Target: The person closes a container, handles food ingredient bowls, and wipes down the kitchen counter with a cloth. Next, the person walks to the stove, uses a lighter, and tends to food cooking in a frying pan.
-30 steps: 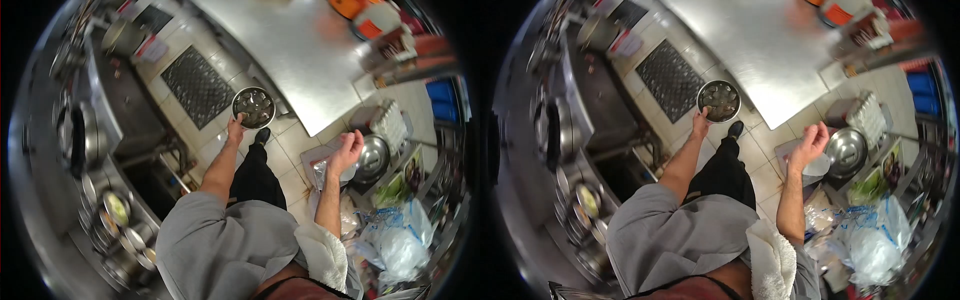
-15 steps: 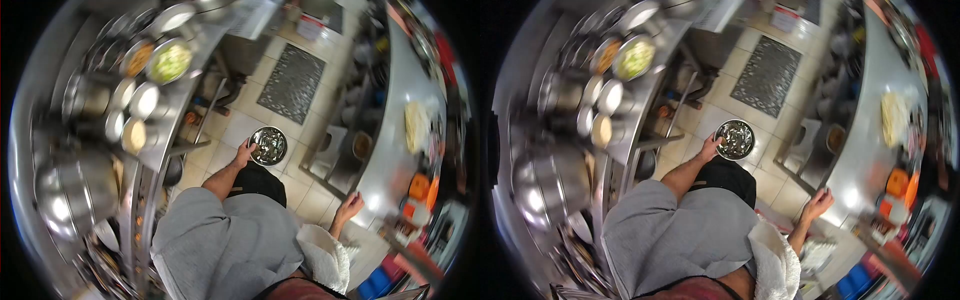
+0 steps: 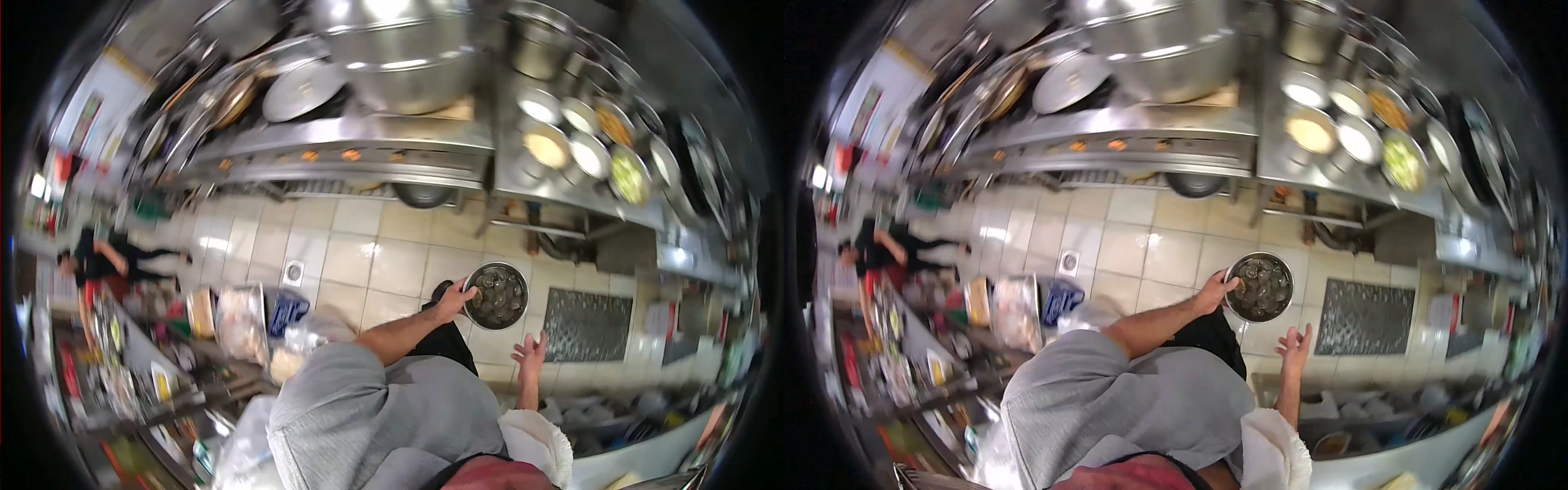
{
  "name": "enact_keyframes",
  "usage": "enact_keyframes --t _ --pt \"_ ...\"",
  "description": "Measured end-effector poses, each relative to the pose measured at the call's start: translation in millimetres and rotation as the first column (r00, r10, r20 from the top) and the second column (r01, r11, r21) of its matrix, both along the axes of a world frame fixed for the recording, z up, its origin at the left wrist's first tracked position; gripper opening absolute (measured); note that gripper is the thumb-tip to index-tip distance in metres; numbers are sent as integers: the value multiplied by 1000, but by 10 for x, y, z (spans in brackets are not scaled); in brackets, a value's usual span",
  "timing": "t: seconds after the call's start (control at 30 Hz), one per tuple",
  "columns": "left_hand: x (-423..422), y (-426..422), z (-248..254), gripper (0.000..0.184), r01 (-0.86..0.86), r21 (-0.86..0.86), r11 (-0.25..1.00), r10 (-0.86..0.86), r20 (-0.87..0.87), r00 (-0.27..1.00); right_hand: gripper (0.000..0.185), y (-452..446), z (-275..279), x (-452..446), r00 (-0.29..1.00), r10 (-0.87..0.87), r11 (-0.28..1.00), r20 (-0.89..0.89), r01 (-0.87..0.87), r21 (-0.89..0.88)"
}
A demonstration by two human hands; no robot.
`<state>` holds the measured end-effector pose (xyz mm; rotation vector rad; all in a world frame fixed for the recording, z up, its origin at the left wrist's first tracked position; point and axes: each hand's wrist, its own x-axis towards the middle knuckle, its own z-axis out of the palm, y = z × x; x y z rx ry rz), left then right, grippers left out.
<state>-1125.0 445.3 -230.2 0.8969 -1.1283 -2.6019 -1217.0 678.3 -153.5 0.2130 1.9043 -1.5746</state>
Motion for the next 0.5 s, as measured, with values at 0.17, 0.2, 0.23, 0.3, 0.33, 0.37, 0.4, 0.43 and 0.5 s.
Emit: enact_keyframes --t 0.17,0.2,0.23,0.3,0.33,0.37,0.4,0.43,0.5 --pt "817 -382 249 44 -260 74 963 257 50 965 75 -959 -24 176 923 326 940 206 -292 -178" --pt "971 -469 324 42 -337 88 937 335 37 942 74 -1180 -16 236 881 389 913 269 -331 -236" --pt "1111 -577 300 41 -400 85 913 398 39 917 74 -1432 -27 293 821 463 878 333 -376 -296" --pt "1430 -724 112 39 -507 83 858 506 30 862 71 -1858 -94 412 723 602 795 339 -503 -340" --pt "1588 -856 44 38 -542 71 837 543 7 840 69 -2105 -130 501 667 663 745 340 -543 -387" --pt "1720 -947 145 37 -604 26 797 602 58 797 59 -2340 -116 596 619 710 702 336 -588 -401" --pt "1866 -1060 131 44 -642 8 767 640 61 766 59 -2587 -148 700 569 753 657 331 -633 -409" --pt "2030 -1173 191 44 -686 1 728 685 58 727 53 -2837 -188 800 517 788 615 334 -666 -422" --pt "2280 -1372 309 44 -735 4 678 734 49 677 36 -3302 -120 1029 430 829 553 357 -727 -407"
